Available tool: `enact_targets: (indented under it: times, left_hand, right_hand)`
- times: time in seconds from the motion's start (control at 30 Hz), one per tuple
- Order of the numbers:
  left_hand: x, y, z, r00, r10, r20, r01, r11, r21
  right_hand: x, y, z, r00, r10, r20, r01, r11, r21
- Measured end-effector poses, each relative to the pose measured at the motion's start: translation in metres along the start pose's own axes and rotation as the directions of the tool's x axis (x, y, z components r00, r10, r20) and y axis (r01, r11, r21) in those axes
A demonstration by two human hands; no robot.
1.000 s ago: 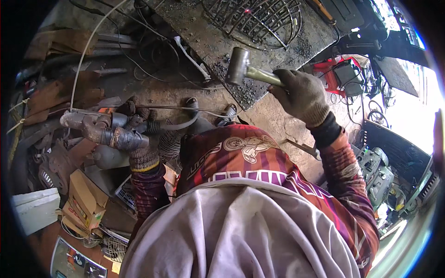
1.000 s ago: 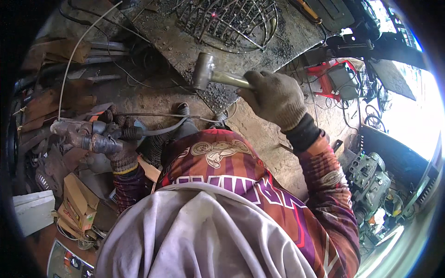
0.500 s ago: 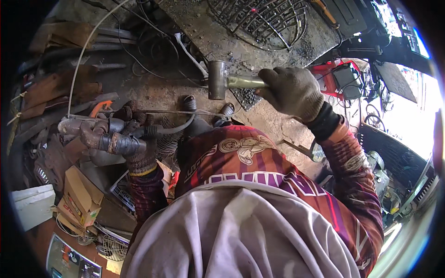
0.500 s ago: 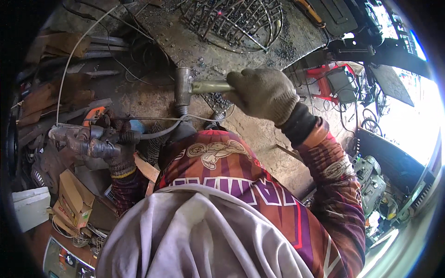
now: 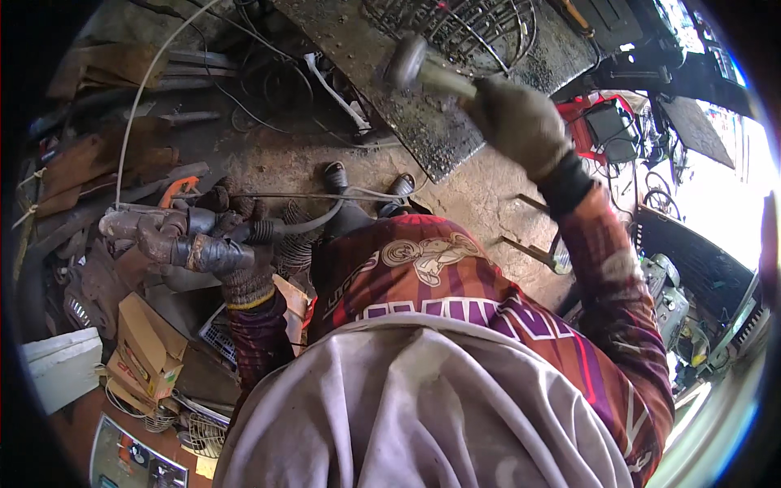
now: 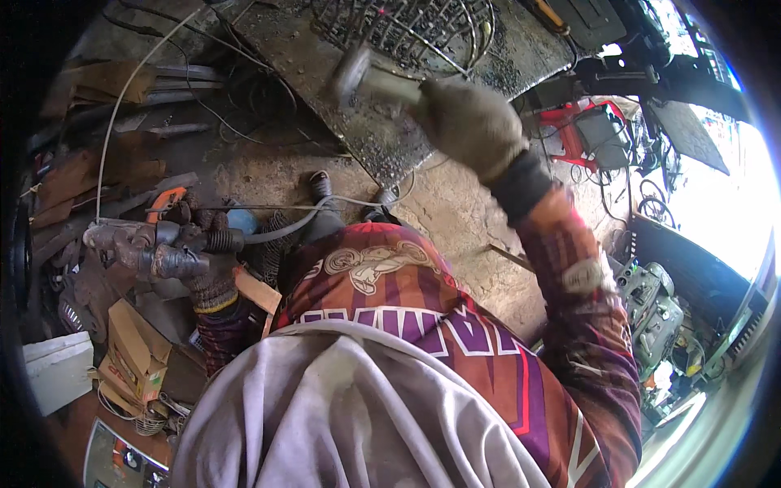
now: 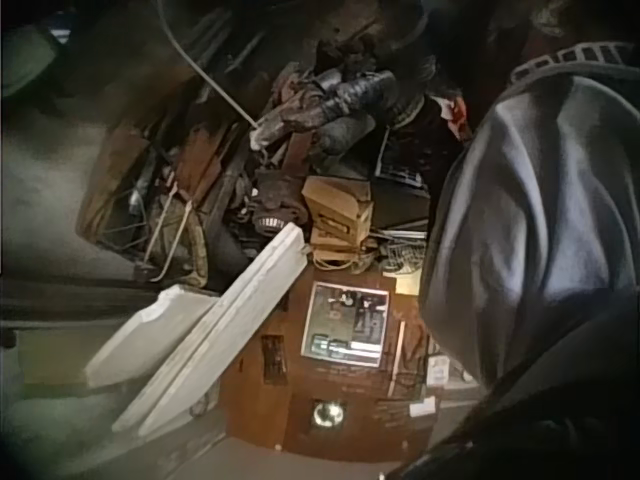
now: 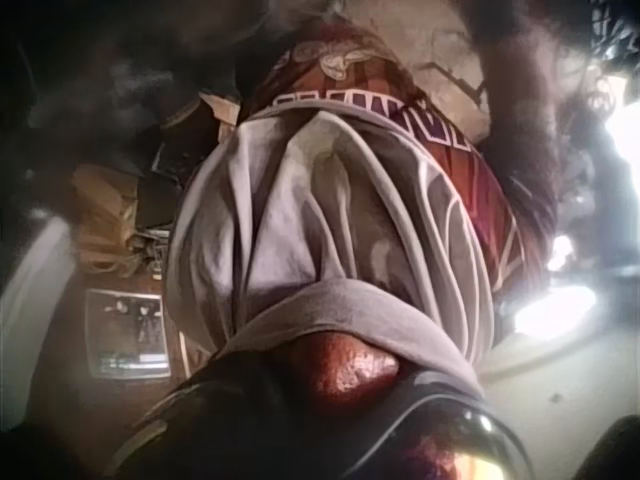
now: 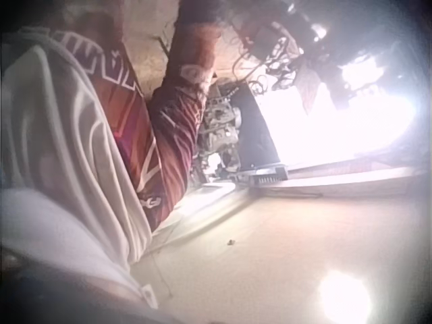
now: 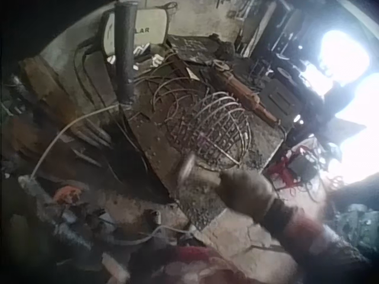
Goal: The person welds metal rods into a spherical wire cage structure on a workbench, uses a hammer to shape the metal, and adjusts the structure by hand while wearing protective gloves and an apron.
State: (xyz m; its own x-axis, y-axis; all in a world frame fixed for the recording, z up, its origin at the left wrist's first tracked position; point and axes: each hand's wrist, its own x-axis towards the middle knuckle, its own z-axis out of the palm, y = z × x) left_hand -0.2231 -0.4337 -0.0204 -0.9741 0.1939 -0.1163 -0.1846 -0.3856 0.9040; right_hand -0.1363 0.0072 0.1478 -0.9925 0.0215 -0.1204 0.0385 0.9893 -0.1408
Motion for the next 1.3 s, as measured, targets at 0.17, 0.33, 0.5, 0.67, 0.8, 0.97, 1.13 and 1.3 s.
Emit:
enact_targets:
  times: [0.17, 0.33, 0.5, 0.67, 0.8, 0.97, 1.13, 1.3]
  left_hand:
    - [0.0, 0.004, 0.001, 0.999, -0.039, -0.004, 0.039, 0.997, -0.064]
    - [0.002, 0.007, 0.002, 0.998, -0.067, 0.007, 0.067, 0.993, -0.1]
    - [0.003, 0.008, 0.004, 0.994, -0.101, 0.038, 0.105, 0.984, -0.143]
    - [0.005, 0.013, 0.012, 0.985, -0.151, 0.078, 0.163, 0.969, -0.186]
    - [0.006, 0.018, 0.022, 0.969, -0.211, 0.129, 0.238, 0.939, -0.247]
    - [0.001, 0.032, 0.041, 0.943, -0.279, 0.183, 0.329, 0.869, -0.37]
    - [-0.006, 0.03, 0.05, 0.927, -0.302, 0.223, 0.367, 0.854, -0.369]
    - [-0.02, 0.036, 0.068, 0.938, -0.331, -0.108, 0.308, 0.933, -0.186]
  right_hand:
    - [-0.009, -0.017, 0.001, 0.991, 0.042, 0.128, -0.049, 0.997, 0.056]
    - [-0.008, -0.014, -0.002, 0.992, -0.07, 0.103, 0.066, 0.997, 0.04]
    - [-0.007, -0.002, 0.004, 0.998, 0.05, -0.042, -0.048, 0.998, 0.05]
    - [-0.041, -0.038, 0.017, 0.994, 0.079, 0.07, -0.094, 0.966, 0.24]
    - [-0.051, -0.033, 0.017, 0.992, 0.106, 0.064, -0.119, 0.963, 0.242]
    - [-0.043, -0.013, 0.007, 0.99, 0.137, 0.038, -0.142, 0.966, 0.216]
    - [-0.022, 0.003, 0.008, 0.996, 0.083, -0.009, -0.081, 0.988, 0.13]
    - [-0.011, 0.011, 0.007, 0.999, 0.023, -0.04, -0.019, 0.993, 0.117]
